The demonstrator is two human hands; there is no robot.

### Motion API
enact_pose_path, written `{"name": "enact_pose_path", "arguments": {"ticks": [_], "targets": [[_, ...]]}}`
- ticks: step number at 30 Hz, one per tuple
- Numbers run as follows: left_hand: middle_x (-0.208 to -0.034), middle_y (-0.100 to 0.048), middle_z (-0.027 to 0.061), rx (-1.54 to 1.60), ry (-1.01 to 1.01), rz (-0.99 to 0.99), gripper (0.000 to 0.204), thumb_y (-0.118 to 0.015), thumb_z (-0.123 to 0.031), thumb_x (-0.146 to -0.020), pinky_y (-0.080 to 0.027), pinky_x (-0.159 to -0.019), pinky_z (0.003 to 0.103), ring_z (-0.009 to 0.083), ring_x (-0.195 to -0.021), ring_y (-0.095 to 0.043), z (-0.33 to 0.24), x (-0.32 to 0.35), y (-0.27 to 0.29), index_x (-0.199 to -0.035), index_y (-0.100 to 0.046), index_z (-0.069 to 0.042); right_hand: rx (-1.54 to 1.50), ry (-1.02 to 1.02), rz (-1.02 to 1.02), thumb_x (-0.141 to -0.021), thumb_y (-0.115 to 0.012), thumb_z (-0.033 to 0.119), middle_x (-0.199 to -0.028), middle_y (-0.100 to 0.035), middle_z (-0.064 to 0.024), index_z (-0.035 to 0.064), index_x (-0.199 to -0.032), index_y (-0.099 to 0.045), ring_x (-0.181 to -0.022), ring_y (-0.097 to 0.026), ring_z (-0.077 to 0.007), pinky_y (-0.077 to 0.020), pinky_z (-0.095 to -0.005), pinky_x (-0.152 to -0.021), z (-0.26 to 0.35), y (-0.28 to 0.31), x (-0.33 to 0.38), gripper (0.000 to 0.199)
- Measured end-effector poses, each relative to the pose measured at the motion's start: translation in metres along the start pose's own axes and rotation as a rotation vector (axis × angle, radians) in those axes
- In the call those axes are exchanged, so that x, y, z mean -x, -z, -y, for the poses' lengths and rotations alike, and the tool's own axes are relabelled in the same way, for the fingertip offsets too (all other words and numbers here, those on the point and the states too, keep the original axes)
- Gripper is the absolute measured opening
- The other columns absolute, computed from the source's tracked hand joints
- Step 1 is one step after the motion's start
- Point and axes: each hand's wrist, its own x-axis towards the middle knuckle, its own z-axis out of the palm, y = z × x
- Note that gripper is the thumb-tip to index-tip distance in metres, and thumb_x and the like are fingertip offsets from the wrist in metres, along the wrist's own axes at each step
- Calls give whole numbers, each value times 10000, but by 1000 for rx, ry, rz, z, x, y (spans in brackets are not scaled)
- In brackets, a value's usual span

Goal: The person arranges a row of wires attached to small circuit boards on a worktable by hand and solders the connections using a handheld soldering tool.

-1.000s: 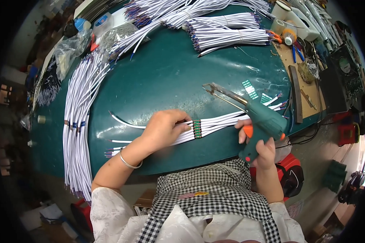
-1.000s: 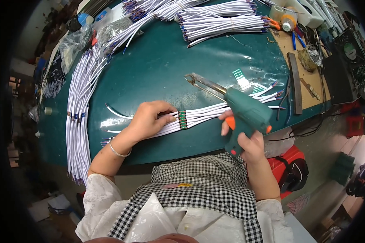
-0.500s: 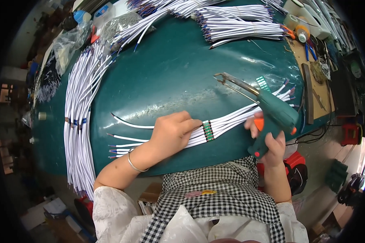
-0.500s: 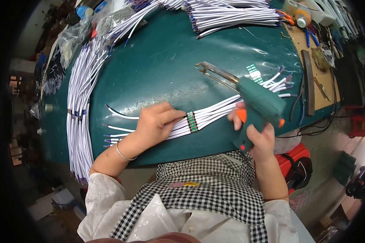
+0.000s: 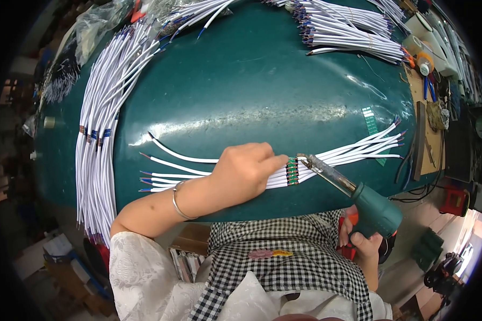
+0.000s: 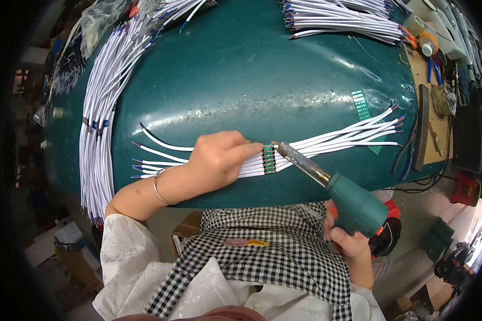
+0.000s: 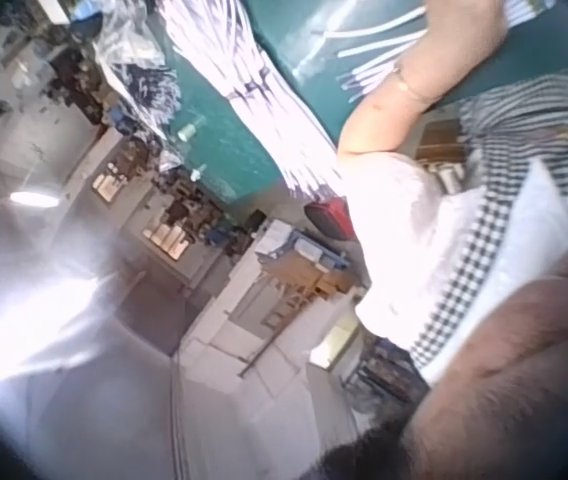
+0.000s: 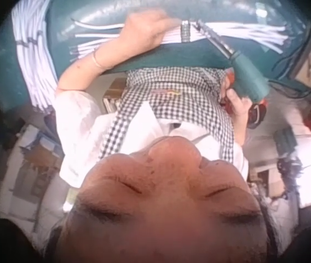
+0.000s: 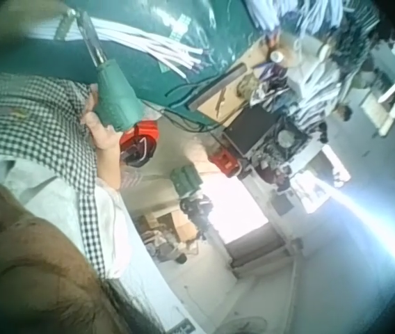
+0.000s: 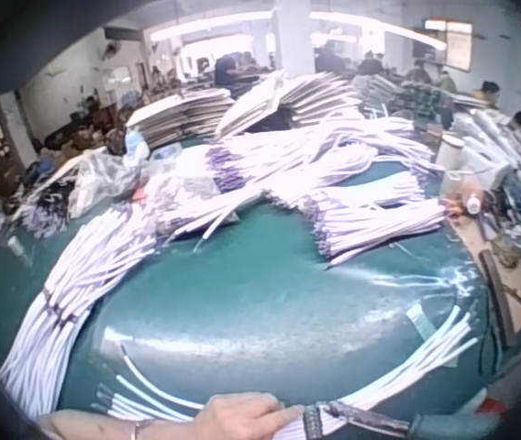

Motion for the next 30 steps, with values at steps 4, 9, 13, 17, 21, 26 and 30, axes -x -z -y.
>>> {"name": "enact_pose_path", "arguments": {"ticks": [4,9,13,17,21,26,30], "targets": [[-732,-582,66,-229,-141,56,345,-640,-36,-621,-457,-477,305,182,-565,-559,-8,3,0,-965,-667,-23,53,-49,-9,-773,-795,258,-772,-533,-46,-65,-1223,-506,-614,-545,-140,-466,-258,-548,3,1,12,624],[-767,-570,72,-323,-203,51,318,-625,-75,-673,-455,-490,295,176,-573,-548,-10,4,0,-984,-642,-13,114,-55,31,-791,-783,219,-855,-585,-40,-31,-1226,-523,-688,-566,-130,-482,-258,-613,-6,8,18,565],[-784,-565,77,-337,-218,65,305,-624,-78,-683,-455,-491,294,178,-577,-544,-11,4,-2,-979,-632,-2,140,-47,44,-808,-762,174,-909,-605,-49,-28,-1205,-534,-731,-571,-125,-488,-261,-660,-9,11,17,500],[-742,-516,58,-362,-248,57,261,-609,-104,-697,-442,-509,276,162,-594,-523,-11,2,-2,-932,-624,8,123,-73,58,-821,-756,185,-920,-610,-52,-19,-1200,-537,-762,-579,-125,-497,-262,-680,-7,9,16,483],[-692,-475,34,-394,-258,39,231,-592,-125,-708,-431,-533,262,149,-614,-504,-12,0,-3,-894,-624,9,175,-52,71,-825,-760,236,-944,-617,-56,-7,-1211,-536,-798,-590,-122,-501,-260,-686,-10,8,15,508],[-760,-521,71,-365,-256,51,282,-608,-96,-692,-444,-529,282,169,-621,-521,-13,2,-4,-942,-623,33,203,0,95,-805,-760,389,-849,-640,-54,11,-1011,-613,-697,-606,-129,-494,-246,-627,-13,12,11,455],[-819,-554,105,-350,-242,80,329,-630,-66,-671,-457,-528,299,189,-631,-539,-13,3,-3,-978,-623,53,356,-13,101,-777,-763,454,-783,-629,-55,32,-876,-631,-634,-601,-146,-489,-259,-591,-11,16,10,453]]}}
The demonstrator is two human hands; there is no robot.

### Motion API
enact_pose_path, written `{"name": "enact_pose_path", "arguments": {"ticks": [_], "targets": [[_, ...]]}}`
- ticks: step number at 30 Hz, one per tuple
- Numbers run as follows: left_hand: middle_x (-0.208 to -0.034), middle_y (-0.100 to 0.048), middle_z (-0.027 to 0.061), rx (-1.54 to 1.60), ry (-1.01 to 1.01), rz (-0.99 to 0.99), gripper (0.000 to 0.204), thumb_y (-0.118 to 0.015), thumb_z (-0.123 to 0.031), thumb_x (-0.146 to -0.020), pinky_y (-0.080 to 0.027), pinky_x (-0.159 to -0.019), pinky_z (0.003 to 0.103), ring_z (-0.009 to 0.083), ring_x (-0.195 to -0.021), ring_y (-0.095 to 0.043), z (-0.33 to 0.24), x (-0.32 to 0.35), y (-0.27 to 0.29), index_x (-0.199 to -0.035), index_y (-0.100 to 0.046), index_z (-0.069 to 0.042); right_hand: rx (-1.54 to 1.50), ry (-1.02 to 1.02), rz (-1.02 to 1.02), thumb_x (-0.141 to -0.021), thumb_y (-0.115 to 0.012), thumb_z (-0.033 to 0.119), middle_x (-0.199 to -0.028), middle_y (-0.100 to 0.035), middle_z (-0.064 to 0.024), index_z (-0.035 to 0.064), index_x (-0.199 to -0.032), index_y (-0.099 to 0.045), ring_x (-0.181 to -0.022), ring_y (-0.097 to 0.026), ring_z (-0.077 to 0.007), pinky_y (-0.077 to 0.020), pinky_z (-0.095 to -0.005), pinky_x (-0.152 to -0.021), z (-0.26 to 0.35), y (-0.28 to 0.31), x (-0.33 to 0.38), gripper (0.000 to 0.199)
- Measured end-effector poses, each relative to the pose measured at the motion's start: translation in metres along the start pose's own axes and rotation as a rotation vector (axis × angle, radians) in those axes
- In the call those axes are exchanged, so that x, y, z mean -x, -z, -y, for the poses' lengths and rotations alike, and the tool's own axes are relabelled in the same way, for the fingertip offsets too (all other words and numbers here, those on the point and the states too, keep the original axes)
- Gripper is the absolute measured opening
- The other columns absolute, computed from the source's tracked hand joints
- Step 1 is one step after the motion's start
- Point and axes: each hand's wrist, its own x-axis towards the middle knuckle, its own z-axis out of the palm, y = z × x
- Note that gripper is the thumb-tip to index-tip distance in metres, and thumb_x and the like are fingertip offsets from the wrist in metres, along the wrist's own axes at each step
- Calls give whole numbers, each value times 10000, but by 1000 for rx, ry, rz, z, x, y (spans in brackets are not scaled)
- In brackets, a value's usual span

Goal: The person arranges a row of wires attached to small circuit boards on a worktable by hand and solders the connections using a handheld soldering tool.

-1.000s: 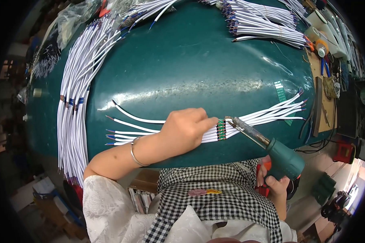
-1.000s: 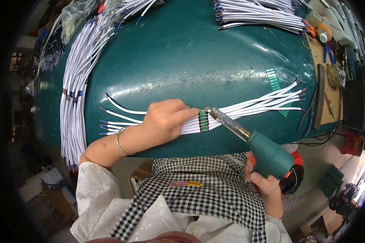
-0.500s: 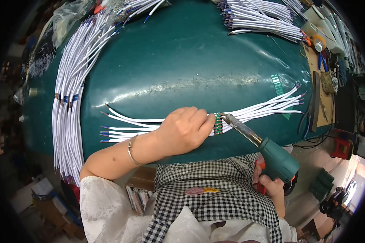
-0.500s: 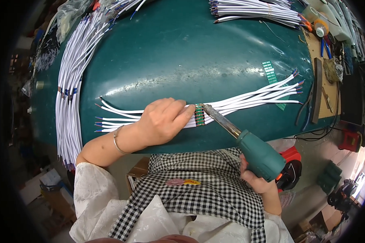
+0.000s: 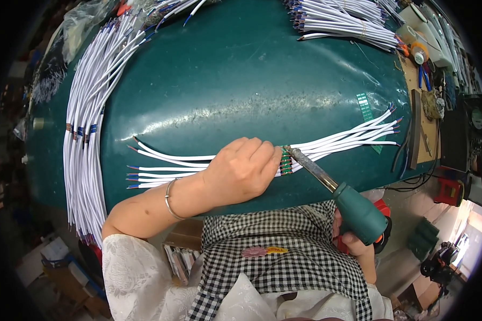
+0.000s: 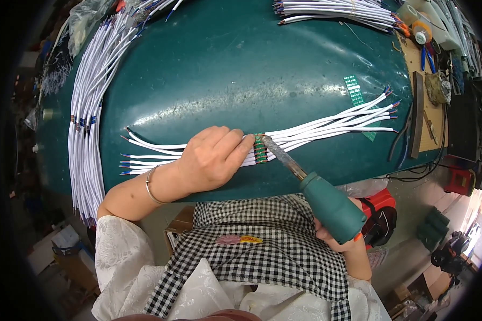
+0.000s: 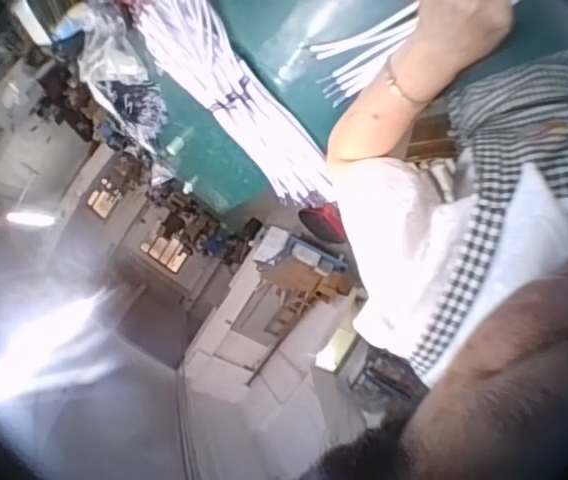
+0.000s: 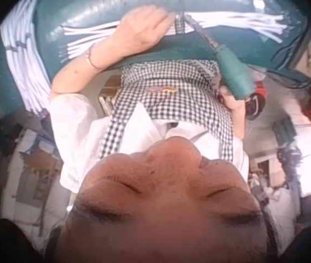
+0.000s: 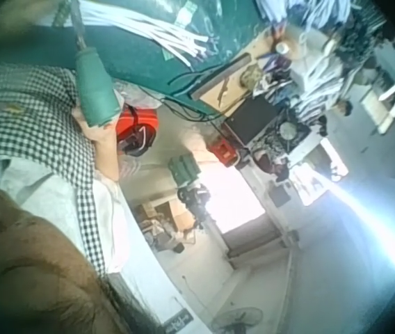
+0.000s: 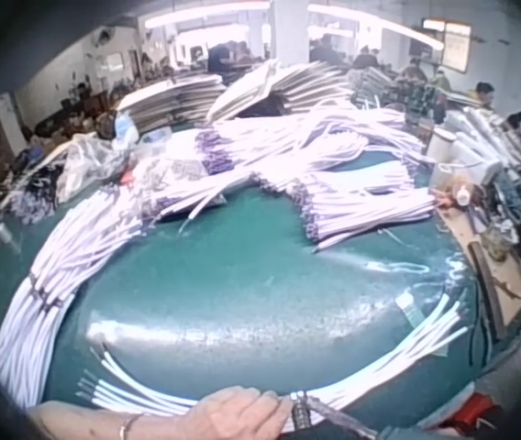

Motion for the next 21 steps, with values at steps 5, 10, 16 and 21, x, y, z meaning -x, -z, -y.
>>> {"name": "enact_pose_path", "arguments": {"ticks": [5,10,16,21], "targets": [[-816,-550,111,6,-8,-17,326,-631,-60,-663,-456,-541,305,196,-636,-537,0,0,-1,-965,-624,64,319,151,-19,-763,-744,497,-828,-641,-77,35,-894,-656,-684,-641,-218,-522,-304,-640,9,0,-9,488],[-814,-548,115,9,-10,-25,323,-630,-57,-657,-452,-547,307,200,-637,-533,-1,0,-2,-952,-625,73,448,199,12,-754,-747,495,-880,-656,-116,-1,-959,-657,-753,-669,-265,-550,-338,-701,9,5,-11,545],[-809,-535,109,3,-10,-4,325,-624,-56,-656,-448,-558,308,199,-644,-526,-2,-1,-2,-954,-624,76,499,311,-47,-731,-742,581,-600,-575,-4,67,-679,-602,-516,-551,-148,-415,-261,-491,9,-4,-17,535],[-828,-533,112,3,1,27,329,-617,-61,-662,-447,-575,311,199,-661,-525,-4,0,-2,-961,-621,76,507,304,-39,-729,-746,576,-581,-568,-2,66,-660,-587,-526,-548,-146,-418,-274,-495,11,-1,-16,538]]}}
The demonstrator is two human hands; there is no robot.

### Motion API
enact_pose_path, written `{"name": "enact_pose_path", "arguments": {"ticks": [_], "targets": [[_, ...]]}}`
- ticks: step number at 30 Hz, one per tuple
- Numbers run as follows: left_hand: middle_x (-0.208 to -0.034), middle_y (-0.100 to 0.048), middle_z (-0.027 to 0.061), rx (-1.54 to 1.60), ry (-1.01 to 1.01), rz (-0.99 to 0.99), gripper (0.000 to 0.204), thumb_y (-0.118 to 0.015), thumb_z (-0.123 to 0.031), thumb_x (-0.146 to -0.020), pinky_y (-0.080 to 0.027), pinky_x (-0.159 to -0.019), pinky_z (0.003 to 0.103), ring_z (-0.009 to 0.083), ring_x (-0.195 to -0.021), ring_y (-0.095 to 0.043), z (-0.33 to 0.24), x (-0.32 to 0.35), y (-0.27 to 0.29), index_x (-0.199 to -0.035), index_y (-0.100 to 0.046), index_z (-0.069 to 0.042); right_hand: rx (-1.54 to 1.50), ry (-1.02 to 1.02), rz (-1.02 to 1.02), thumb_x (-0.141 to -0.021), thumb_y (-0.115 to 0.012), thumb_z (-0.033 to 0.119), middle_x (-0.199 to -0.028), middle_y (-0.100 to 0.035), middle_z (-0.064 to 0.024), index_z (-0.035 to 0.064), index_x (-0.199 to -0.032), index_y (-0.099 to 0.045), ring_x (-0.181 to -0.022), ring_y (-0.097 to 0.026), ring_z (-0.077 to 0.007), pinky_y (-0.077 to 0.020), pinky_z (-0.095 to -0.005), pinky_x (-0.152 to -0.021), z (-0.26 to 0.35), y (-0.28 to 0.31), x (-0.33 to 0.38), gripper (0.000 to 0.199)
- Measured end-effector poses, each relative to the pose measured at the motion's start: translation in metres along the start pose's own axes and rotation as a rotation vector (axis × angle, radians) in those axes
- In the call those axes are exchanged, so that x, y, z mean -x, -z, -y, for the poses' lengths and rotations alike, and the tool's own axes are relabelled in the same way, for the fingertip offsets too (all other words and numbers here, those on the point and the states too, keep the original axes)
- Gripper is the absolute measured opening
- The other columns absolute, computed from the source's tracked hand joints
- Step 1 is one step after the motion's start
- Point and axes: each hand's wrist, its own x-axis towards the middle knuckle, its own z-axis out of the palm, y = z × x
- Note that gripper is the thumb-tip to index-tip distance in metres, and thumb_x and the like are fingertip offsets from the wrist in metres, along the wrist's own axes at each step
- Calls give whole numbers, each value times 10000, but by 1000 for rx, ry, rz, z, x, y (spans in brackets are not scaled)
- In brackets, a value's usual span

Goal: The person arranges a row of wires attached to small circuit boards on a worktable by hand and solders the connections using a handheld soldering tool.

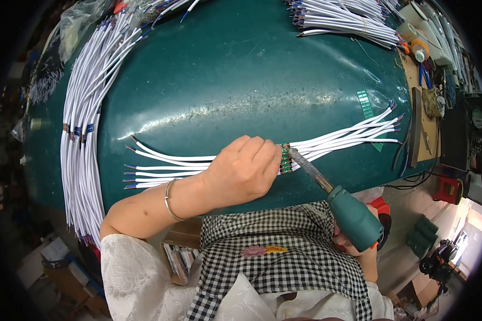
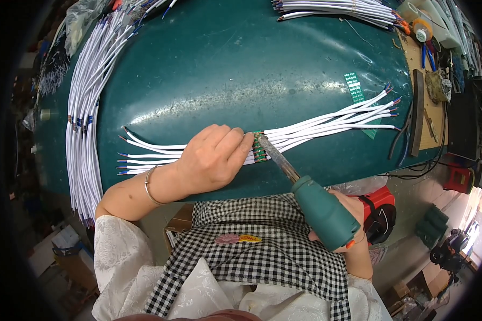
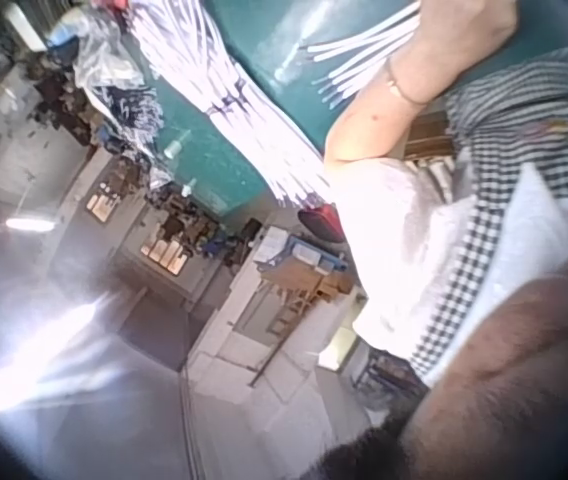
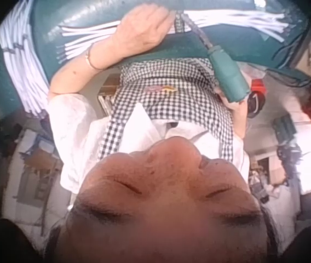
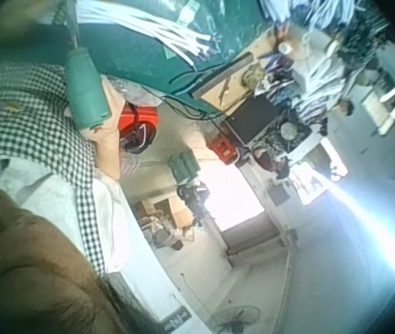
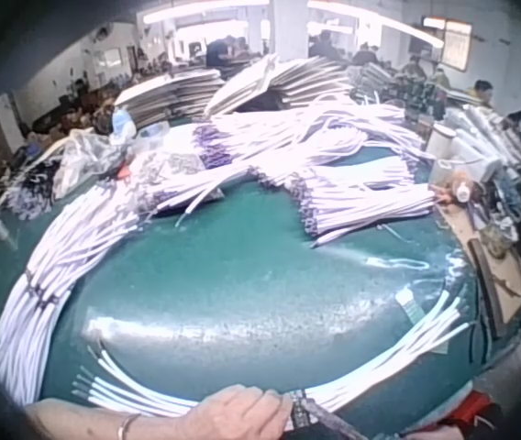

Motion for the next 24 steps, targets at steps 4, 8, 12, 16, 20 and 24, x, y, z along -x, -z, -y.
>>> {"name": "enact_pose_path", "arguments": {"ticks": [4,8,12,16,20,24], "targets": [[-833,-533,114,4,4,4,332,-613,-63,-665,-446,-572,312,200,-661,-525,0,1,1,-966,-619,75,-228,-154,-46,-720,-778,499,-859,-653,-114,-51,-1078,-622,-655,-637,-209,-507,-280,-568,10,0,12,674],[-837,-535,116,3,3,33,329,-608,-65,-670,-449,-575,312,201,-662,-526,0,-1,3,-968,-619,74,-646,-300,-208,-731,-758,560,-786,-612,-80,-67,-1227,-520,-536,-549,-126,-415,-236,-484,19,2,15,833],[-839,-535,118,2,7,22,315,-609,-69,-675,-449,-571,310,200,-659,-526,0,-1,2,-958,-623,70,-672,-306,-228,-707,-775,566,-775,-608,-76,-80,-1224,-509,-508,-538,-120,-405,-222,-468,18,5,12,868],[-841,-537,118,-4,6,8,310,-610,-69,-676,-448,-564,305,201,-653,-526,1,0,2,-952,-624,71,-668,-293,-198,-710,-780,551,-765,-610,-70,-86,-1217,-511,-504,-538,-111,-411,-216,-456,14,0,12,857],[-837,-544,95,-31,52,-13,299,-620,-81,-666,-447,-592,318,198,-680,-530,-2,-10,13,-944,-641,28,-682,-288,-218,-709,-791,531,-759,-609,-64,-88,-1210,-515,-502,-539,-109,-423,-219,-461,16,-1,12,842],[-806,-538,63,-9,193,163,226,-659,-108,-671,-418,-587,353,210,-713,-527,-13,-10,39,-884,-632,-38,-716,-296,-189,-713,-800,506,-772,-611,-67,-87,-1220,-504,-507,-541,-109,-424,-217,-459,6,5,18,835]]}}
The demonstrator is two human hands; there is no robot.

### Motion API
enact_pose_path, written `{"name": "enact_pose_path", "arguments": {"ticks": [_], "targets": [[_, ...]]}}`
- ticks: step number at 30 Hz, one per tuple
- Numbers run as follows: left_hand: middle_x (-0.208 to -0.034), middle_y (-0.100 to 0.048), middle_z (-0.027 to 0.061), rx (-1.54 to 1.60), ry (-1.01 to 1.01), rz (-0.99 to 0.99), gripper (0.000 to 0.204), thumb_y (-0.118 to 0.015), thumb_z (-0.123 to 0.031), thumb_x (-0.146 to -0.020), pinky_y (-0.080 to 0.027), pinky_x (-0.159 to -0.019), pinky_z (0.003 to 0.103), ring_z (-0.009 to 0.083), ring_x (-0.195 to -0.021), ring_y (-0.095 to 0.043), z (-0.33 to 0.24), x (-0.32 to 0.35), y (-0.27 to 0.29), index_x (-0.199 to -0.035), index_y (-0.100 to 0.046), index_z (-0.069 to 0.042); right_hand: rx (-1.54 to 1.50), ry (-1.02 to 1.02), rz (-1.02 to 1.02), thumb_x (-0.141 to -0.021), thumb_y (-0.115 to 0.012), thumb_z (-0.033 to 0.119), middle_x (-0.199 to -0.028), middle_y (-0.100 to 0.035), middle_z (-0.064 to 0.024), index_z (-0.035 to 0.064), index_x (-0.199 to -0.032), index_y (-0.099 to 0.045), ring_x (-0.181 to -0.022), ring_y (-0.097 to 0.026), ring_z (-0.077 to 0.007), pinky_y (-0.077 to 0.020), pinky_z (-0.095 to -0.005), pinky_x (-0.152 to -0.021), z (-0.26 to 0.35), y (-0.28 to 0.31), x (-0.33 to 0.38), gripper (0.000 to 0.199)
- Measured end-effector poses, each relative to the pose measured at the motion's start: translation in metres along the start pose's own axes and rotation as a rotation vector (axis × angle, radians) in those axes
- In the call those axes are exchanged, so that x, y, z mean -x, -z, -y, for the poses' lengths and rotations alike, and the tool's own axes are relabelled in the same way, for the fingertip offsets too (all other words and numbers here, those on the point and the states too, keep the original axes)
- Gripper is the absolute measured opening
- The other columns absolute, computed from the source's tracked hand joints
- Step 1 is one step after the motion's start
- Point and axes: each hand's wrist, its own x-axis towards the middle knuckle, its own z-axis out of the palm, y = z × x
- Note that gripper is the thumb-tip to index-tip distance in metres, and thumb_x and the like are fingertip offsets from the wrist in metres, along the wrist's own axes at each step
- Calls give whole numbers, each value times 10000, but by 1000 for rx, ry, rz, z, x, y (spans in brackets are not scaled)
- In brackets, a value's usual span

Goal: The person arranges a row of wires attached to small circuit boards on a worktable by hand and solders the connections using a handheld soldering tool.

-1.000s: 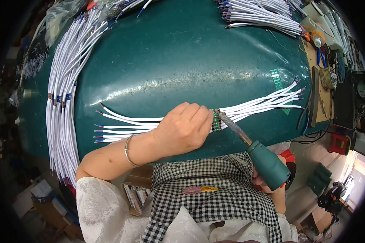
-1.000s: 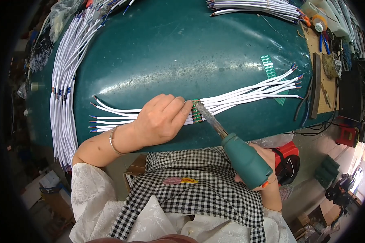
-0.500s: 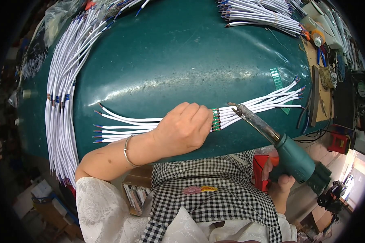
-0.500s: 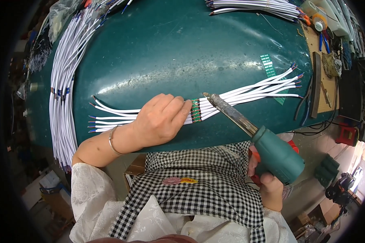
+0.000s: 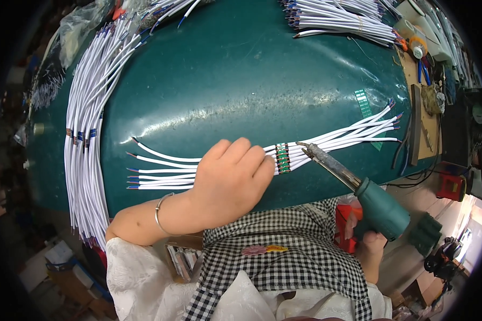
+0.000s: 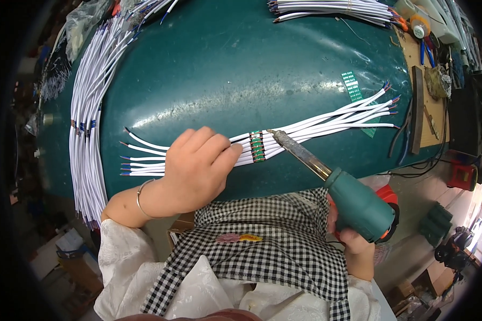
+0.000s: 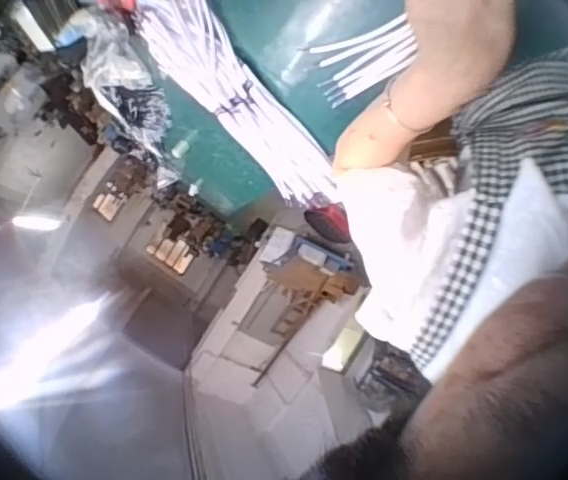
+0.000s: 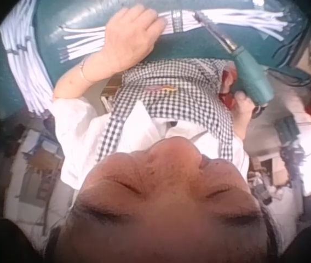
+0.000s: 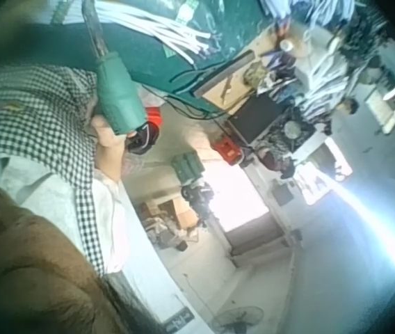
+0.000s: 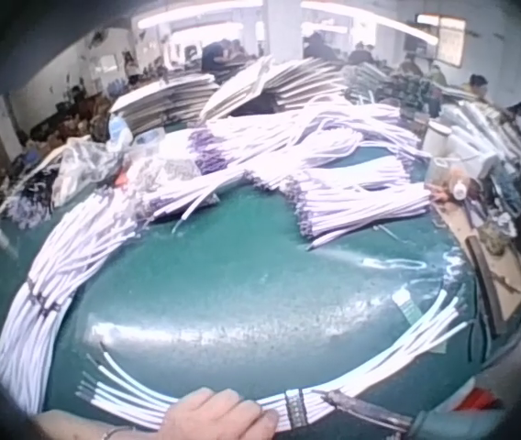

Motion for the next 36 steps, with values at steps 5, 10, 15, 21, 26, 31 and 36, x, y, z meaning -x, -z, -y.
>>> {"name": "enact_pose_path", "arguments": {"ticks": [5,10,15,21,26,31,36], "targets": [[-783,-528,67,73,149,56,179,-701,-138,-727,-408,-578,370,239,-717,-528,4,-5,-11,-841,-589,-58,-25,28,-2,-726,-790,505,-797,-611,-81,-84,-1230,-497,-506,-541,-111,-421,-219,-454,1,-6,2,829],[-781,-523,75,193,212,-43,174,-709,-130,-746,-434,-626,374,272,-729,-523,19,-10,-22,-839,-581,-59,-32,16,52,-715,-801,497,-795,-603,-79,-76,-1236,-490,-525,-544,-116,-424,-224,-461,-4,0,3,834],[-782,-523,91,257,184,-78,148,-678,-72,-756,-442,-645,382,291,-745,-525,21,-15,-28,-852,-567,-48,34,1,66,-730,-779,517,-785,-596,-67,-69,-1222,-498,-556,-541,-113,-431,-239,-486,-13,-1,2,815],[-751,-513,92,220,149,-132,177,-609,4,-759,-470,-559,378,266,-675,-570,15,-9,-38,-920,-555,-46,28,-60,91,-718,-777,533,-777,-593,-42,-63,-1236,-497,-579,-541,-108,-433,-234,-525,-2,-13,-7,838],[-720,-505,82,222,118,-167,189,-602,22,-729,-468,-497,364,245,-593,-571,17,-6,-42,-904,-574,-43,14,-88,38,-700,-783,545,-783,-592,-34,-64,-1252,-491,-578,-539,-103,-432,-232,-527,-1,-17,-6,872],[-712,-497,77,176,66,-167,215,-608,30,-693,-462,-488,355,236,-569,-562,11,-5,-40,-897,-596,-35,38,-25,74,-739,-766,521,-821,-563,-76,-44,-1231,-519,-536,-540,-156,-437,-259,-466,-12,-9,-6,788],[-709,-490,75,173,38,-200,244,-604,33,-662,-455,-487,351,232,-568,-555,12,-6,-40,-898,-601,-27,96,-19,76,-728,-770,531,-795,-569,-72,-46,-1201,-527,-535,-539,-149,-433,-248,-474,-15,-7,-6,785]]}}
